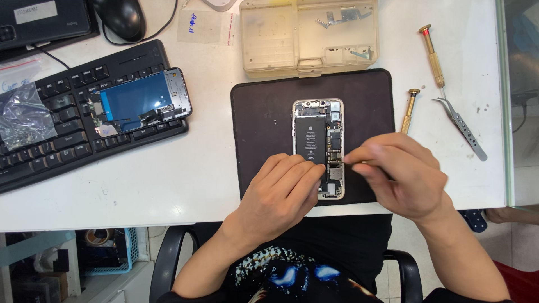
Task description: The person uses a screwdriver to remove screws from the internal frame of a disassembled smartphone. They then use tweezers to lift and remove a metal bracket from the device.
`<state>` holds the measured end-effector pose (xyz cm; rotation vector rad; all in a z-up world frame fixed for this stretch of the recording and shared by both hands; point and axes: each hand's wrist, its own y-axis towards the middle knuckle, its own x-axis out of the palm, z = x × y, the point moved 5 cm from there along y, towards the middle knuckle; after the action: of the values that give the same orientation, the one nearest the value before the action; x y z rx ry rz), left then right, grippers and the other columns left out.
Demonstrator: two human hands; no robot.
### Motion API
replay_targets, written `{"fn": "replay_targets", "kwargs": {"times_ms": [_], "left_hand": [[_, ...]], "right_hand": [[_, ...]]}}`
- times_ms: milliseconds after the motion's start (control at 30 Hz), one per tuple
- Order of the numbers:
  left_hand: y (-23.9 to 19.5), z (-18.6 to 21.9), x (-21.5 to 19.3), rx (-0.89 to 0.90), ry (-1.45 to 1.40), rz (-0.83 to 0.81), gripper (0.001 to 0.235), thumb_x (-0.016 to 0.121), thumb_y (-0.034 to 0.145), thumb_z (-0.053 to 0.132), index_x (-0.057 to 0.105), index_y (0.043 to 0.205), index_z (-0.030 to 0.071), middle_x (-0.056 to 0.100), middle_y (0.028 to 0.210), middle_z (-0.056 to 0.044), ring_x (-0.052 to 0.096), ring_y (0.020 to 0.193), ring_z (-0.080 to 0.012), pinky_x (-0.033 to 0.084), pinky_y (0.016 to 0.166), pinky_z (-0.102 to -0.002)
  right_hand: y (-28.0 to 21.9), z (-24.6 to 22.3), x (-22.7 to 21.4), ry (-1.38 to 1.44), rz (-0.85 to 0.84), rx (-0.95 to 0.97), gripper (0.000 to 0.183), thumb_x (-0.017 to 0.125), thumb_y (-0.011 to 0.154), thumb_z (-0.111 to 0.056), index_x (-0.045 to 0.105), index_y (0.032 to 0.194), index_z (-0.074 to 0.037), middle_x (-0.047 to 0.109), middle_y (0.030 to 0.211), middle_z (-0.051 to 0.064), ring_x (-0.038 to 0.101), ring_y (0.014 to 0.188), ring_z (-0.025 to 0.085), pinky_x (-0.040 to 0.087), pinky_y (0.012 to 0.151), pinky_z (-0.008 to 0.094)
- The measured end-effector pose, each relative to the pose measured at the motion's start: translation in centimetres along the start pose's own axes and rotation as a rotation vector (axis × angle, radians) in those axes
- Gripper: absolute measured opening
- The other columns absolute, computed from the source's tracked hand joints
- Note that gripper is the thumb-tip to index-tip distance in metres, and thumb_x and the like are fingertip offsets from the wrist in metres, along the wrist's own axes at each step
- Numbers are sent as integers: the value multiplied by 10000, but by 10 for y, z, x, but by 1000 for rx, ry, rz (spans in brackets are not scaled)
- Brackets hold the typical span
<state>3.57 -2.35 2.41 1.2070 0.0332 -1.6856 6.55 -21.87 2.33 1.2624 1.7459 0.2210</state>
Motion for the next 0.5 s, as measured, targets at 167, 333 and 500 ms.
{"fn": "replay_targets", "kwargs": {"times_ms": [167, 333, 500], "left_hand": [[0, 0, 2, 6, 16, -19, 294, 764, 891, 33, 659, 1154, -47, 671, 1101, -121, 653, 1056, -262, 529, 955, -407], [1, 0, 0, 3, 7, -33, 329, 769, 875, 46, 655, 1169, -47, 662, 1109, -125, 642, 1065, -274, 520, 966, -417], [-1, -1, 3, -3, 3, -39, 316, 772, 899, 56, 653, 1176, -42, 659, 1105, -122, 640, 1058, -269, 520, 965, -417]], "right_hand": [[-22, 3, -16, 308, 128, 381, 503, 590, 1034, -100, 346, 1473, -133, 697, 832, 8, 629, 689, 72, 526, 605, 216], [-15, -1, 6, -99, -177, 288, 350, 773, 848, -47, 684, 1187, -49, 604, 682, 22, 532, 506, 92, 409, 454, 271], [-9, -3, 13, -181, -215, 165, 287, 829, 764, -52, 767, 1043, -26, 618, 669, 19, 517, 481, 101, 389, 419, 279]]}}
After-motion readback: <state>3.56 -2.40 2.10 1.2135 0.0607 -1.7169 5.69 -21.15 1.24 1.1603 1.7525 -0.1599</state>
